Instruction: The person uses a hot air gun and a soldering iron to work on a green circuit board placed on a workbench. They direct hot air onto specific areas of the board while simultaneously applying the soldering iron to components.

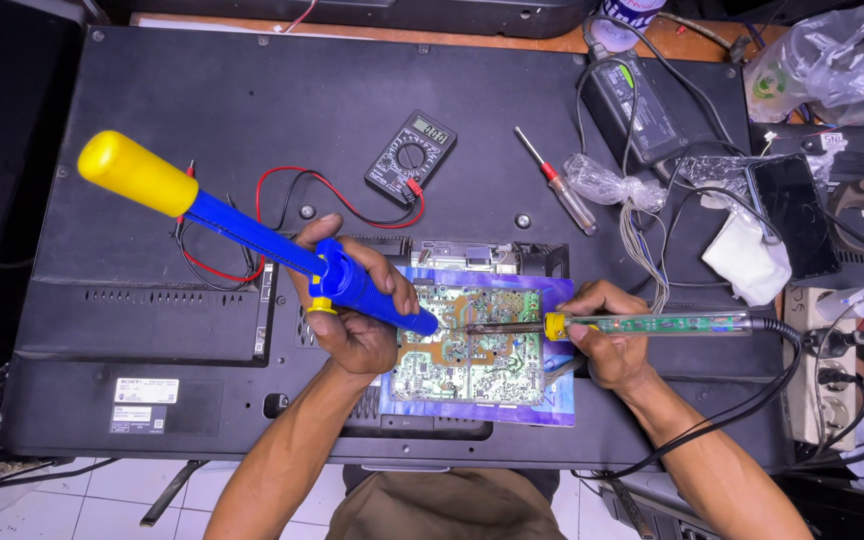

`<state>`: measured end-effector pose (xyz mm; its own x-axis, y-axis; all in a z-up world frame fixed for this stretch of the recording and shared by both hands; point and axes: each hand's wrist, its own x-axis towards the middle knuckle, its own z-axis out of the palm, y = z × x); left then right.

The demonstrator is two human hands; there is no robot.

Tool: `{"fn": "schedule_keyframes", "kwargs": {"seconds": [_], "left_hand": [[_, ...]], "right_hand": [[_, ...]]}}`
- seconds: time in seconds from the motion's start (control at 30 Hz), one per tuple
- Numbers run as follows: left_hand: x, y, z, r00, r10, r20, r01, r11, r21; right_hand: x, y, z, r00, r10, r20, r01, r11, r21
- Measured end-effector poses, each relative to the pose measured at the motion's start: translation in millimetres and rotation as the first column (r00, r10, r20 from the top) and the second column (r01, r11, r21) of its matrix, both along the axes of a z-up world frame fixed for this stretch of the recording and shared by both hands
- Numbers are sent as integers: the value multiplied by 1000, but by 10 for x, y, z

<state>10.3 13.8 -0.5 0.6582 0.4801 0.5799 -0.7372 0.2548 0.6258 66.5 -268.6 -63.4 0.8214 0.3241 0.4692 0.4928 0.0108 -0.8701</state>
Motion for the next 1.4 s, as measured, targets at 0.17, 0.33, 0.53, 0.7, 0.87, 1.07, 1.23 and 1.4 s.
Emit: {"fn": "schedule_keyframes", "kwargs": {"seconds": [0.17, 0.33, 0.53, 0.7, 0.87, 1.07, 1.23, 1.4], "left_hand": [[-1, 8, -11, 1000, -7, 2, 7, 1000, -11], [-25, 9, 8, 1000, -9, -4, 9, 1000, 11], [-8, 14, 18, 1000, -7, -20, 7, 1000, 20], [-13, 25, 3, 1000, -12, -15, 12, 1000, 9], [-12, 14, 17, 1000, -5, -21, 5, 1000, 6], [-10, 19, 11, 1000, 1, -19, -1, 1000, 7], [-24, 12, 24, 1000, 8, -16, -8, 1000, 24], [-15, -9, 6, 1000, -10, -12, 10, 1000, -4]], "right_hand": [[-5, 17, 17, 1000, 0, -11, 0, 1000, 4], [20, -4, -19, 1000, 9, -11, -9, 1000, 5], [-2, 10, 50, 1000, 15, -23, -14, 1000, 14], [-45, 48, 137, 999, 24, -23, -23, 1000, 13], [-69, 45, 182, 1000, 16, -9, -16, 1000, -19], [-72, 36, 178, 1000, 13, -7, -13, 999, -32], [-160, 27, 274, 1000, -27, -15, 26, 994, -105], [-208, 118, 541, 999, -38, -30, 30, 967, -253]]}}
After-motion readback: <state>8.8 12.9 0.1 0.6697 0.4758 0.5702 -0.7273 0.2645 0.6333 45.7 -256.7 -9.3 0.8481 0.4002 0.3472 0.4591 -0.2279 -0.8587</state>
